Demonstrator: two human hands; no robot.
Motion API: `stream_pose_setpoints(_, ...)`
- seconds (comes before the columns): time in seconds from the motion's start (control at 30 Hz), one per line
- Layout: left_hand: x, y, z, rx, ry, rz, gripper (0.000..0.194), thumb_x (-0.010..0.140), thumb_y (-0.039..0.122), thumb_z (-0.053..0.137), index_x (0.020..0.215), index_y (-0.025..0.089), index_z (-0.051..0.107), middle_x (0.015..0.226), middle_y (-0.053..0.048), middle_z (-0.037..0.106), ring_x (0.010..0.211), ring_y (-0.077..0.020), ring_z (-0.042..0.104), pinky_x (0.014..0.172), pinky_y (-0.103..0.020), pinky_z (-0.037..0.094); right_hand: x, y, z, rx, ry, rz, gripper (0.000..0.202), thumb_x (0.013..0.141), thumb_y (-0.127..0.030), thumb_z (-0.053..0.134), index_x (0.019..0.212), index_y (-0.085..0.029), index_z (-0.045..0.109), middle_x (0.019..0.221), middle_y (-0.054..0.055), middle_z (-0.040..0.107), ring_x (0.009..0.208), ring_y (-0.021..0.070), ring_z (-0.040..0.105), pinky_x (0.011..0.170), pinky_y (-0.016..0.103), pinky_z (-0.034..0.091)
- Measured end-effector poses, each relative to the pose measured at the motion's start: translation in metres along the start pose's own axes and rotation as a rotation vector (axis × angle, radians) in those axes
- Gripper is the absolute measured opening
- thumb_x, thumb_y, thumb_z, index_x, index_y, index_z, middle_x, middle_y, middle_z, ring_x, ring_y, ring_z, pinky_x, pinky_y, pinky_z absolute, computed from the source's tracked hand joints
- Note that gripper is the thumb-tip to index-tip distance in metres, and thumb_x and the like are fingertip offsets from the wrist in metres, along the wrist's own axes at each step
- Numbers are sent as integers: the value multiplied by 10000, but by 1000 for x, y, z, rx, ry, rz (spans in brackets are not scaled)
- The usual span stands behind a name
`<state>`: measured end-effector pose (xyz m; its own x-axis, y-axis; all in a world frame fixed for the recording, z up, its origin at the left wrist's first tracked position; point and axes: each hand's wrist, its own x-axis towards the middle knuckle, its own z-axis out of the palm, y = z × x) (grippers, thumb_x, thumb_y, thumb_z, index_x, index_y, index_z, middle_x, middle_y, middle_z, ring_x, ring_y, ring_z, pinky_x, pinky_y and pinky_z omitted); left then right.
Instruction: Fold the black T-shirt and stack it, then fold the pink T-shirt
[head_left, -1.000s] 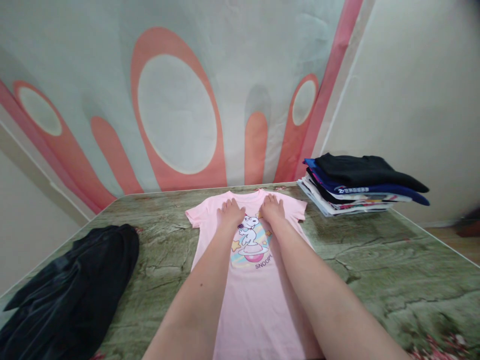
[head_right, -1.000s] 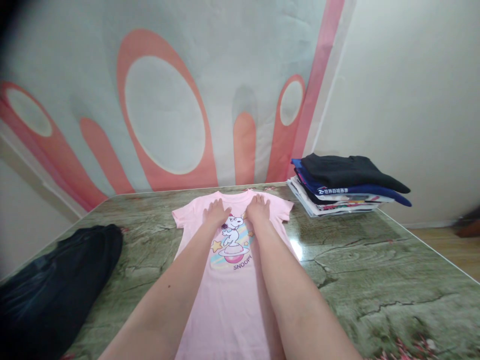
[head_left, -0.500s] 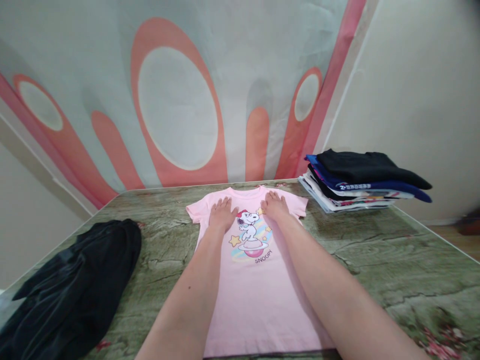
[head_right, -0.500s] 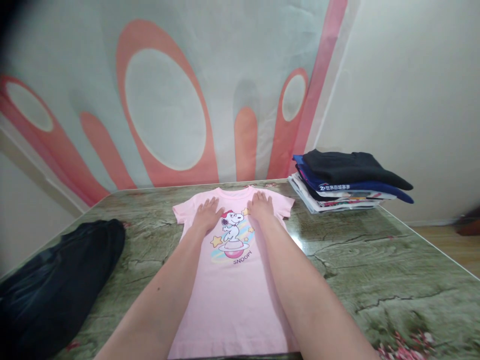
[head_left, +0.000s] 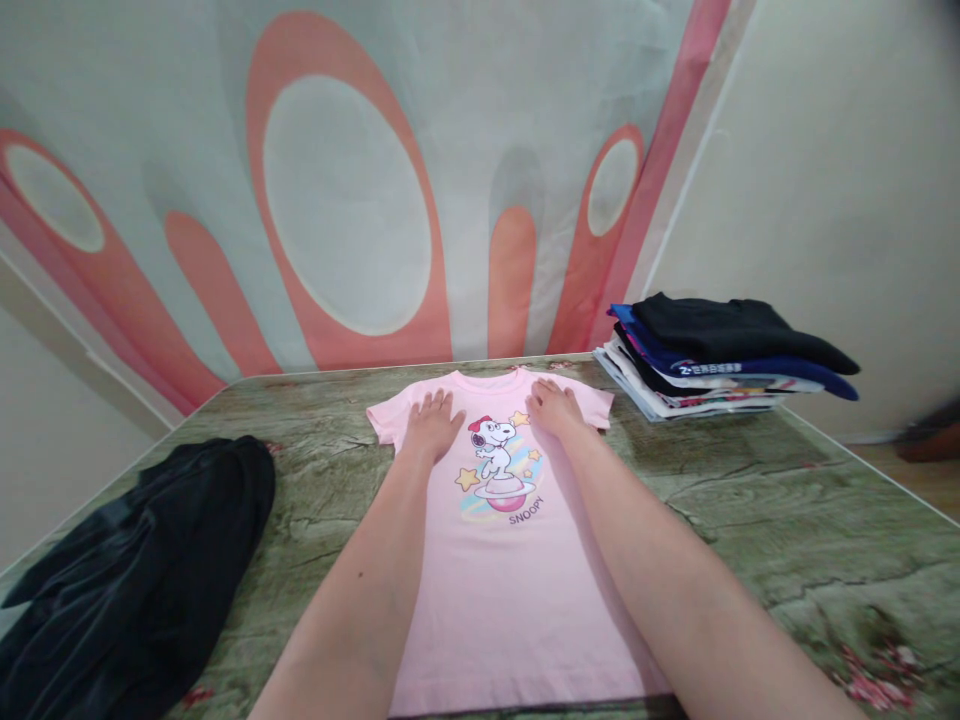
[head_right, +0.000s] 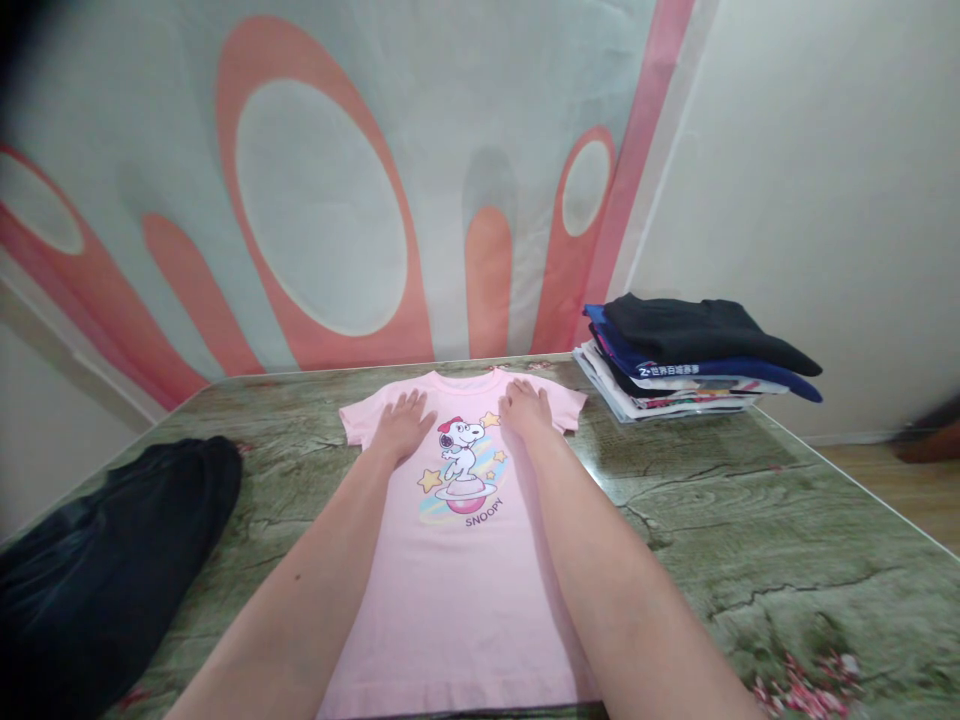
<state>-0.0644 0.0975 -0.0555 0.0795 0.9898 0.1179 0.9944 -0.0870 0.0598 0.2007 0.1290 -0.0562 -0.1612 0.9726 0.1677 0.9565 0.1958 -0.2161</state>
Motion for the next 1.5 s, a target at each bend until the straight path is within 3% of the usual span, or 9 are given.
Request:
stream_pose_setpoints(0.43,-5,7,-8,-8,21,6,578,957,477,252,1460,198,312,1544,-59,238,1424,-273,166,1142,-483,140,4,-6,3,-15,-13,61,518,978,-354,228,1433,-129,334,1523,151,260,1390,273,199,1078,522,136)
stream_pose_setpoints(0.57,-7,21,-21,-114,133,67,501,936,226,308,1433,187,364,1526,-25,288,1429,-201,158,1170,-438,102,-4,-8,-13,11,66,17,462,961,-321,280,1370,-176,439,1485,106,357,1378,249,243,1090,476,174)
stream_pose_setpoints(0.67,2,38,-28,-368,157,222,536,882,87,290,1372,214,468,1487,20,367,1411,-137,216,1179,-362,123,-9,-17,-43,39,105,-74,421,936,-226,306,1284,-196,541,1382,74,499,1286,204,395,1056,344,261)
stream_pose_setpoints(0.8,25,53,-28,-774,-33,270,501,841,138,399,1324,165,531,1380,-54,514,1297,-193,436,1114,-378,299,-23,-49,-87,23,-167,-262,336,876,-199,387,966,-208,711,1040,50,696,963,192,609,846,268,413)
stream_pose_setpoints(0.93,37,54,-26,-838,-176,349,453,868,294,495,1269,99,576,1254,-121,614,1159,-241,570,1010,-392,408,-58,-93,-91,56,-279,-608,298,881,-216,423,955,-203,711,1021,62,695,957,202,610,834,288,425)
stream_pose_setpoints(1.03,33,52,-24,-742,-290,523,402,859,385,564,1221,219,623,1329,-57,565,1275,-241,463,1095,-408,275,-89,-112,-67,114,-184,-793,408,917,-366,452,1219,-131,594,1238,131,599,1180,261,495,1016,386,330)
stream_pose_setpoints(1.17,22,54,-22,-345,-300,746,470,956,478,382,1415,379,357,1540,31,237,1429,-217,156,1133,-478,40,-115,-109,-44,179,-220,-911,626,969,-495,311,1472,-125,255,1515,139,288,1408,252,191,1137,466,110)
stream_pose_setpoints(1.37,17,55,-23,-193,-242,744,522,978,548,212,1471,377,207,1561,36,174,1438,-193,98,1131,-449,43,-150,-110,-58,229,-344,-994,644,977,-513,248,1488,-124,195,1545,135,184,1429,266,119,1145,526,24)
stream_pose_setpoints(1.5,19,56,-25,-168,-246,756,550,970,573,184,1479,364,189,1566,29,148,1438,-190,99,1133,-432,32,-187,-122,-64,260,-294,-1151,644,979,-480,287,1472,-71,216,1529,156,225,1423,276,143,1150,534,72)
